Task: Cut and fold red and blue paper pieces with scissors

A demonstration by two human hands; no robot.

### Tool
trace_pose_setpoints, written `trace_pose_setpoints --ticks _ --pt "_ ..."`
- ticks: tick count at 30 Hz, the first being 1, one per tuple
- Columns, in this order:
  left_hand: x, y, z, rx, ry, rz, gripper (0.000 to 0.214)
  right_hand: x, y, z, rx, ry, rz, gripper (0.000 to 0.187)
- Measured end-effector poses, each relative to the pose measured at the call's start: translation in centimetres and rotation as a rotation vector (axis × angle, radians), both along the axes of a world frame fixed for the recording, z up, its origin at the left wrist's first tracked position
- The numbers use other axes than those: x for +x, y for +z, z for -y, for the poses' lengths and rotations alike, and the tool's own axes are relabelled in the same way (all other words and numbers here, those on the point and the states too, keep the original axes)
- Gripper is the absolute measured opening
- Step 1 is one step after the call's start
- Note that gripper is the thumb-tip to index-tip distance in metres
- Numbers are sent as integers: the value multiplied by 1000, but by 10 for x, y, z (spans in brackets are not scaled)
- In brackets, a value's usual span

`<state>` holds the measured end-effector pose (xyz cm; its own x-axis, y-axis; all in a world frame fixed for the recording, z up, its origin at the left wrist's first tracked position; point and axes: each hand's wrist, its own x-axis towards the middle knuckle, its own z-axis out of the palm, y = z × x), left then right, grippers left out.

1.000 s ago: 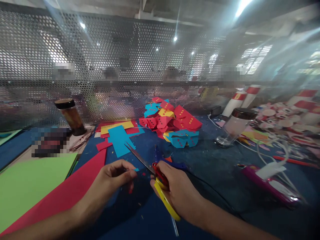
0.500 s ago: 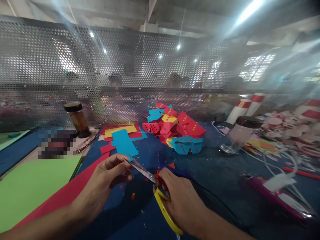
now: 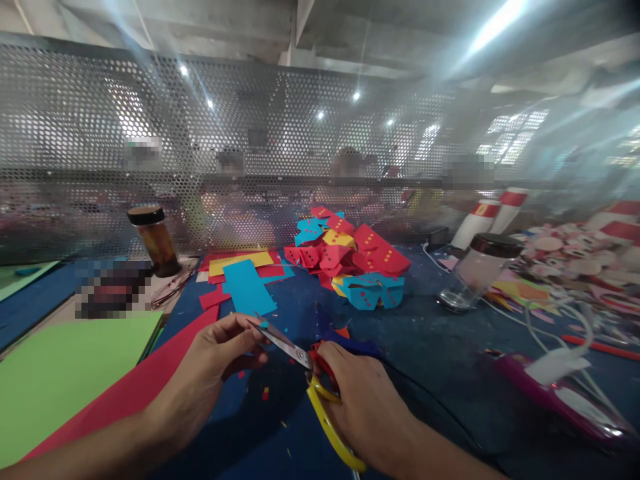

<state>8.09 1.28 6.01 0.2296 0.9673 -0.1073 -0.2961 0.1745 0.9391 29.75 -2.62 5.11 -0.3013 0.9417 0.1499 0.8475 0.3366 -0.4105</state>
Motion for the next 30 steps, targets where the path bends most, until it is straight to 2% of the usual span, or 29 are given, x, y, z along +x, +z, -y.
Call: trace_pose_setpoints --ticks 26,30 --pt "-1 -6 -1 -8 -8 -12 20 2 -4 0 53 -12 33 6" --pt "-1 -6 -1 -1 -5 -18 20 2 -3 0 23 -17 35 7"
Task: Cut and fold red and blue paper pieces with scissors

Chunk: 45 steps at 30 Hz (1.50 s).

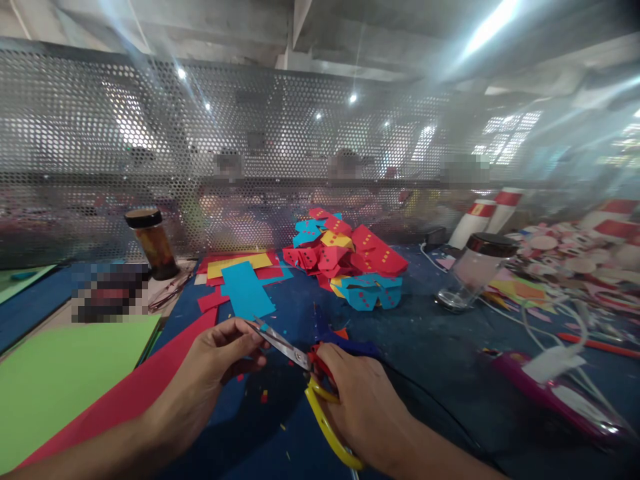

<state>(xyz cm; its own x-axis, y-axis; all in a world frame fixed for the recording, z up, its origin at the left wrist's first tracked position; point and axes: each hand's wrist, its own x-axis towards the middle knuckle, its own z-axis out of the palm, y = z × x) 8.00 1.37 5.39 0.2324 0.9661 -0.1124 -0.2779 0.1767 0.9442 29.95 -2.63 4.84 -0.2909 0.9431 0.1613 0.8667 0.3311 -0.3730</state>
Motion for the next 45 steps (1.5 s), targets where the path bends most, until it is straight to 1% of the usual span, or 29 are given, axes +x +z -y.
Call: trace_pose_setpoints --ticks 7,14,19,23,31,35,39,45 --pt "0 -1 0 -24 9 -3 24 -1 2 0 -42 14 -15 10" --pt "0 -1 -1 -18 -4 -10 25 0 2 0 -38 9 -29 7" --pt "0 -2 -1 -21 9 -12 25 -3 5 0 -69 -3 -10 8" --pt "0 -2 -1 -21 13 -17 25 -4 5 0 -47 -4 -13 6" --pt "2 6 2 -45 13 -23 26 -1 2 -2 -22 13 -28 9" --pt "2 4 1 -36 4 -21 25 -1 2 -1 -12 15 -23 9" --pt "2 4 2 -54 16 -26 28 0 0 -1 -7 5 3 8" --pt "1 4 1 -58 11 -28 29 1 -1 -2 -24 7 4 8"
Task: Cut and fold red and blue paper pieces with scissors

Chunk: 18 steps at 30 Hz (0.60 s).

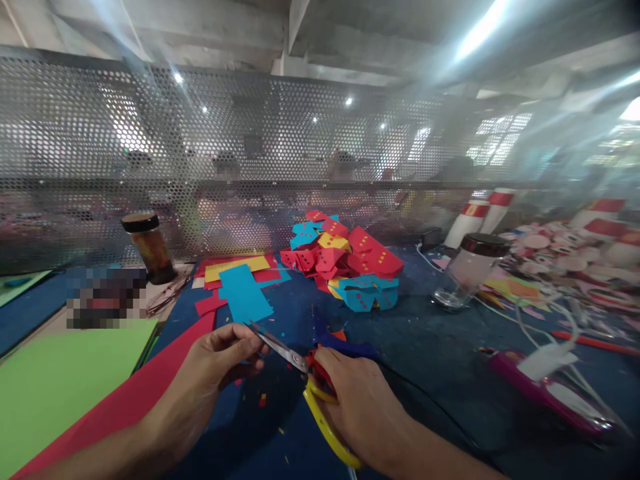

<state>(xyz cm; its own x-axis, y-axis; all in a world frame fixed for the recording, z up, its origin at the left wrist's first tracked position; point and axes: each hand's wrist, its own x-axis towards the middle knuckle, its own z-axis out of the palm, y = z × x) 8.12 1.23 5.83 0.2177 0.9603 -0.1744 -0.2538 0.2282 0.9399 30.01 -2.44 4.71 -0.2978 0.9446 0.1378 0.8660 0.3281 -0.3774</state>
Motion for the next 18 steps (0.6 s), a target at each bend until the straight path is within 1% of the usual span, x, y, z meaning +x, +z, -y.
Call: trace_pose_setpoints --ticks 6,11,15,18 --pt "-1 -4 -2 10 -23 5 27 0 -4 -3 13 -11 12 8" --pt "-2 -7 -3 38 -56 -7 23 0 -1 -3 3 -28 -29 8" --pt "0 -8 -5 -14 -49 -40 27 2 3 -3 3 -24 -74 8" --pt "0 -9 -6 -34 -41 -38 30 3 5 -3 18 -11 -67 6"
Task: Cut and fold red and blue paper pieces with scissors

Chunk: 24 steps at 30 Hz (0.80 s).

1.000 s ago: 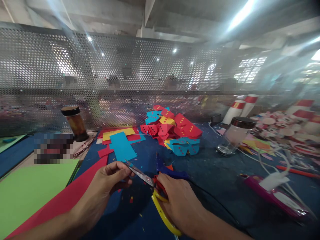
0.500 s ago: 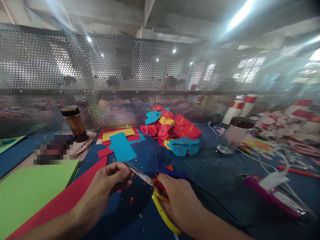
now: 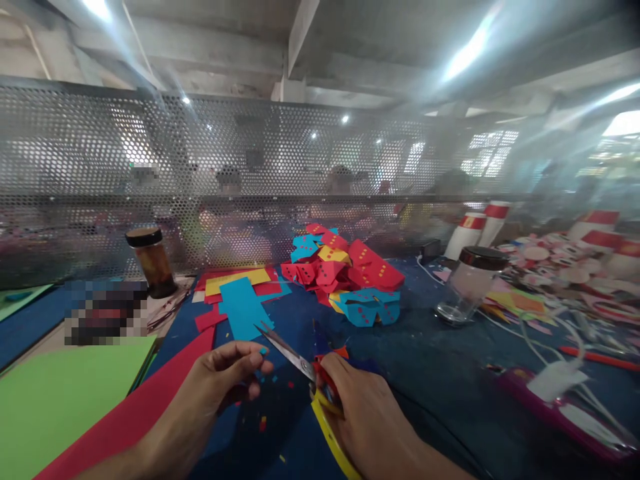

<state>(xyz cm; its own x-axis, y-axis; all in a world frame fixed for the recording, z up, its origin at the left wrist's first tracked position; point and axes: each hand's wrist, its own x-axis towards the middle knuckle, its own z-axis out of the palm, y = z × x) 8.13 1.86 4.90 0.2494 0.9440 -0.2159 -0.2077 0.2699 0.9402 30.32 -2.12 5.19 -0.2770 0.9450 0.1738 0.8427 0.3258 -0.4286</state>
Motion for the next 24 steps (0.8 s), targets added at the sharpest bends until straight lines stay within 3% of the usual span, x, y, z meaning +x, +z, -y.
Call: trace_pose_setpoints --ticks 10,16,24 --pt "-1 3 -1 74 8 105 26 2 -5 3 -29 3 165 31" --pt "-5 -2 -3 107 -3 107 23 2 -7 2 -20 45 114 15" --pt "-5 -2 -3 97 -10 109 24 -2 -4 2 -13 55 94 7"
